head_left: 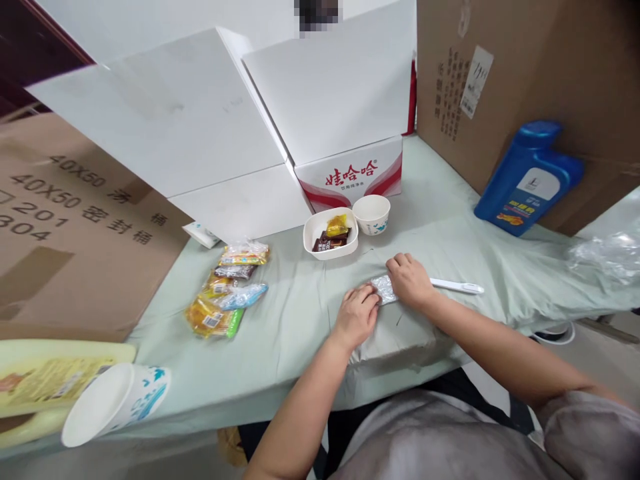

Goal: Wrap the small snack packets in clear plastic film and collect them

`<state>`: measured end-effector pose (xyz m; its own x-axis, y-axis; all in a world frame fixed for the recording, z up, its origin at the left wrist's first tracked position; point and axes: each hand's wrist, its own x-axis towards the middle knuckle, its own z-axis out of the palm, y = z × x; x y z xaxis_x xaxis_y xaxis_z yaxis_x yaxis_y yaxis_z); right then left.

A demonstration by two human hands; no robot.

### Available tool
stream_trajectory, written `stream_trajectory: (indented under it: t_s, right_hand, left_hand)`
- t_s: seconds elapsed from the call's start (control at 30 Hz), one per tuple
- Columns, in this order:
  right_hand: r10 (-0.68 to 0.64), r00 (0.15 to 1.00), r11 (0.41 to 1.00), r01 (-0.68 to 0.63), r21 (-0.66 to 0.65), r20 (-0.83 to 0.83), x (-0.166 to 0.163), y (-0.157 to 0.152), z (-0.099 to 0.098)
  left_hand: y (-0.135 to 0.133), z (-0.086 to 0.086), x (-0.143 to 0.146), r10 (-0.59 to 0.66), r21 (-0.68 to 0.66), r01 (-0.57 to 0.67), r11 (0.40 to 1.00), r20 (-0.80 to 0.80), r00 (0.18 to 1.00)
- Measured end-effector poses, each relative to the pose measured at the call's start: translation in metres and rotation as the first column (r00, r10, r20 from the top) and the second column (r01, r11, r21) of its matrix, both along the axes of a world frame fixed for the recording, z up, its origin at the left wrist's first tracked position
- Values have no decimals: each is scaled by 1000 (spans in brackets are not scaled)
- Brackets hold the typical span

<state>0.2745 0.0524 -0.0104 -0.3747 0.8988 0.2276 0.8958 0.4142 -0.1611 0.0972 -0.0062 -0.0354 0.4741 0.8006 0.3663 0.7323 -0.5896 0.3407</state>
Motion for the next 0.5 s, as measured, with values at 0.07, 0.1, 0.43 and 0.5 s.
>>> stream_trajectory:
  t_s: [0.07, 0.1, 0.43, 0.5]
  right_hand:
    - [189, 978, 981, -184, 70, -89, 5, -3, -2]
    - [299, 946, 953, -288, 98, -125, 6, -7, -5]
    - [453, 876, 891, -444, 95, -165, 7, -27, -32]
    - [462, 875, 887, -458, 64, -142, 10, -29, -26]
  left_hand:
    - [1, -1, -1, -15, 8, 15, 1000, 13, 1000]
    - [1, -2, -1, -10, 11, 10, 1000, 18, 1000]
    - [0, -6, 1, 59, 76, -65, 995, 85, 995]
    - [-1, -4, 1, 60, 81, -69, 994, 112, 992]
